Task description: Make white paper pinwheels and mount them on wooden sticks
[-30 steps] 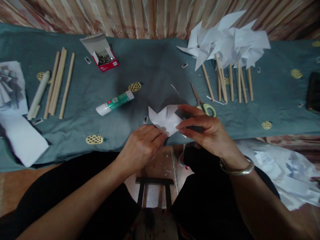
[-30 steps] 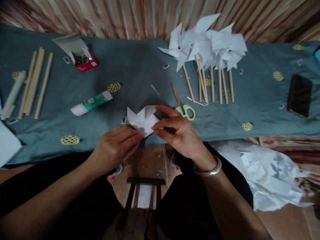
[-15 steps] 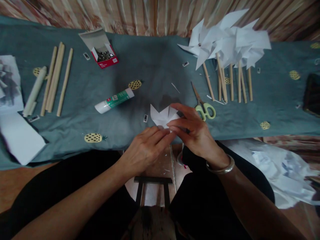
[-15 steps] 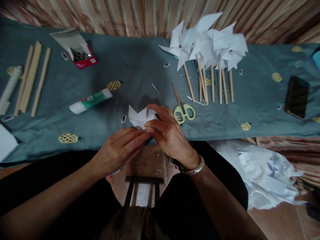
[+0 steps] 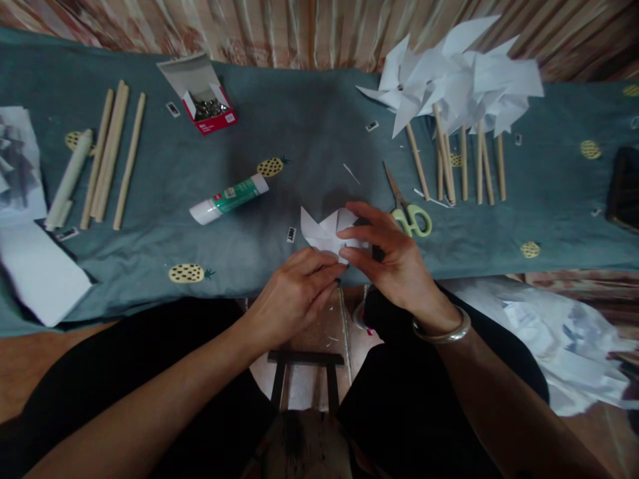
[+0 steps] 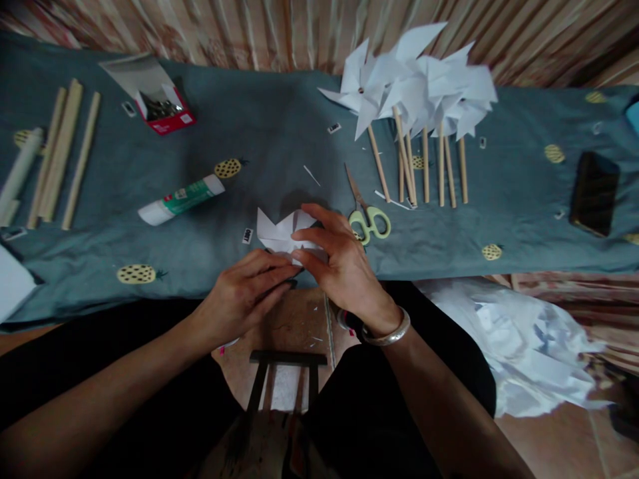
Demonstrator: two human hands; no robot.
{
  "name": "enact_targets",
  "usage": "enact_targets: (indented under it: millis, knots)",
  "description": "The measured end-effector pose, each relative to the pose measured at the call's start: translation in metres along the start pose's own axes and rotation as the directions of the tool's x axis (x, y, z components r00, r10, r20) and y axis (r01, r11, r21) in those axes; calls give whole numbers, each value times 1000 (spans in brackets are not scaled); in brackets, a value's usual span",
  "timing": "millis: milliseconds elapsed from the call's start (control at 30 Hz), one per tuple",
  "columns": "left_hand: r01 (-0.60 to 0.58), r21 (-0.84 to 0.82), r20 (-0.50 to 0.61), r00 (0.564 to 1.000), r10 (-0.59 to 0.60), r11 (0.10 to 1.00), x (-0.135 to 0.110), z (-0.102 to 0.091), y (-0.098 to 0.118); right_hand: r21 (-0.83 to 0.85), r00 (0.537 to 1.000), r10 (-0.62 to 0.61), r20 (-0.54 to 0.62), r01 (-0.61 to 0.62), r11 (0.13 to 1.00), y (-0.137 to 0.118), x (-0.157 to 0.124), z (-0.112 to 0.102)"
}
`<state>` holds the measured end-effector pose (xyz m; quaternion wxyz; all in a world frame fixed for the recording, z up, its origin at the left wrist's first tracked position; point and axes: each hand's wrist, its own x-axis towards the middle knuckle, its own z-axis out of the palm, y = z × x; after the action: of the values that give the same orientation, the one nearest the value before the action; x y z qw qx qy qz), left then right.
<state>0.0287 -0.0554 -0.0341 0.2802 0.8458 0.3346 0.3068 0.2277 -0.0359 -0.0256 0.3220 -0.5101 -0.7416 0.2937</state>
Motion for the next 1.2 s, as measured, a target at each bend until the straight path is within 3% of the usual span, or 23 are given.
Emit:
enact_targets:
  millis: [167, 433, 1200]
  knots:
    - [45, -55, -2, 999, -45, 997, 1, 0, 0, -60, 999, -13, -45, 10, 998, -4, -4, -6]
    - [31, -38, -23, 999, -32, 999, 2, 2, -2, -199, 993, -122, -9, 118, 973, -3, -9, -3]
    - [78, 1, 16, 997, -78, 997, 6, 0, -1, -189, 997, -68, 22, 71, 979, -9, -11, -3]
